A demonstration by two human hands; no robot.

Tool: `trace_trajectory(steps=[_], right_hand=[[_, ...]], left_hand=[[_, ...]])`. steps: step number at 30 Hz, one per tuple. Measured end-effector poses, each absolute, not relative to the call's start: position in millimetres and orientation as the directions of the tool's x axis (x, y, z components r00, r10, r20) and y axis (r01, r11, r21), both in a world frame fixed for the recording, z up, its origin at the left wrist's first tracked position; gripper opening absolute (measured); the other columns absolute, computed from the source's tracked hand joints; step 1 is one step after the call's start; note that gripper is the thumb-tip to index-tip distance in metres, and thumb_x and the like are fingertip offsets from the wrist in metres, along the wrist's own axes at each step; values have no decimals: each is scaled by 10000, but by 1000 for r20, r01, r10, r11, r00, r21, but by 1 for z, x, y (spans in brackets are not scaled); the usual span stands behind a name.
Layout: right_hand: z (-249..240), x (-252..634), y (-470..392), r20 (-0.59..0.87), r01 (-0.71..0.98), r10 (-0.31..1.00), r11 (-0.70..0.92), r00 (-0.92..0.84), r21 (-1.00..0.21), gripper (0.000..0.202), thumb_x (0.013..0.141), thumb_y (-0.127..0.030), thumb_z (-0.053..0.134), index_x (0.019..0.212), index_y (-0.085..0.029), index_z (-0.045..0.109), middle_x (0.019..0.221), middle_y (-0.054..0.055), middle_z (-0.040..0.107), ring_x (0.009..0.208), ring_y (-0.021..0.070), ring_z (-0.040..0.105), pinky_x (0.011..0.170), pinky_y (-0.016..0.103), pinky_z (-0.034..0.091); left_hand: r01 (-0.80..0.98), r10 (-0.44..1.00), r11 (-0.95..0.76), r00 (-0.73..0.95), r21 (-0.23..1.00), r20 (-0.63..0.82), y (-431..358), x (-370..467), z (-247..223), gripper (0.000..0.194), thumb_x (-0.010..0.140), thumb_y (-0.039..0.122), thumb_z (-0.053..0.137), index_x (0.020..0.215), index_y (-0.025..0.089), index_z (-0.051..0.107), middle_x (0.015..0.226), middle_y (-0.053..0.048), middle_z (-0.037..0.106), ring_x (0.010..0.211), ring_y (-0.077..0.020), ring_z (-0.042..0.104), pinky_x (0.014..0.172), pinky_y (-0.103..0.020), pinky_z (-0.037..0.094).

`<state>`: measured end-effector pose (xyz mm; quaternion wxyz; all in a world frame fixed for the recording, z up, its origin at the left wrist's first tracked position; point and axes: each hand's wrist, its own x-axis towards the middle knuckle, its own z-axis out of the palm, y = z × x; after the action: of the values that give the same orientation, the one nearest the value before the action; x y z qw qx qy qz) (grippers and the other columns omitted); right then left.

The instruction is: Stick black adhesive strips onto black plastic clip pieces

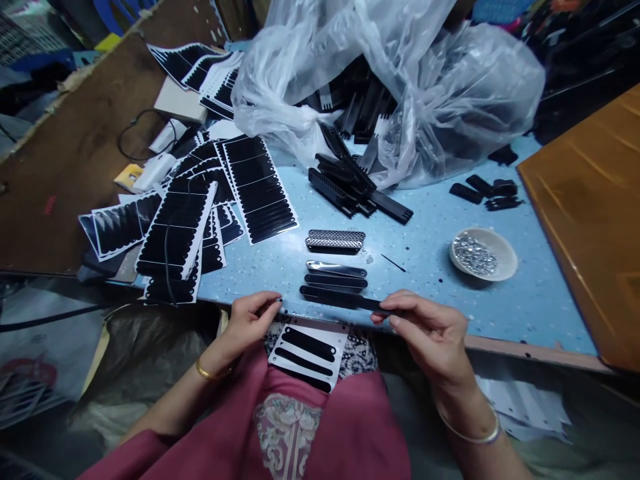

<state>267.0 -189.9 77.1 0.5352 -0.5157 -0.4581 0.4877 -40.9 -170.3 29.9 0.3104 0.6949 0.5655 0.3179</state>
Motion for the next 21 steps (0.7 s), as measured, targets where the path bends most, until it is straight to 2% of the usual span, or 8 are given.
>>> trace_trajectory(steps=[6,10,14,17,21], right_hand=[[64,282,-189,-158,-115,961,-135,227,-984,60,726,-199,745,783,-206,765,848,55,671,680,169,668,590,267,600],[56,293,-188,-267,-188,913,-217,309,-958,100,667,-205,785,765,-204,765,898,67,674,720,187,679,605,282,621],[50,299,-187,-364,-239,859,-292,361,-926,205,628,-224,815,828,-202,772,861,62,698,644,171,690,568,243,604],[47,301,-187,-386,-253,838,-307,384,-917,258,615,-232,819,868,-200,772,767,41,701,632,179,703,576,233,601],[45,305,-188,-337,-219,846,-267,414,-938,217,641,-230,807,854,-206,769,837,41,708,651,172,705,612,239,600]], left_hand=[[569,986,-156,138,807,93,-132,-11,27,150,822,204,614,869,131,736,731,-59,739,568,-125,632,533,-209,484],[582,987,-125,153,804,44,-119,0,20,128,812,197,626,842,138,736,719,-52,732,576,-124,632,546,-210,483],[600,986,-106,169,793,3,-115,6,16,122,814,225,643,792,150,737,715,-51,733,604,-139,646,587,-227,488],[601,983,-95,181,793,-19,-114,9,17,161,836,218,610,751,160,733,716,-45,733,639,-147,658,622,-235,488],[611,986,-53,155,790,-54,-115,11,22,203,837,210,571,704,164,717,665,-27,710,599,-137,632,592,-225,467]])
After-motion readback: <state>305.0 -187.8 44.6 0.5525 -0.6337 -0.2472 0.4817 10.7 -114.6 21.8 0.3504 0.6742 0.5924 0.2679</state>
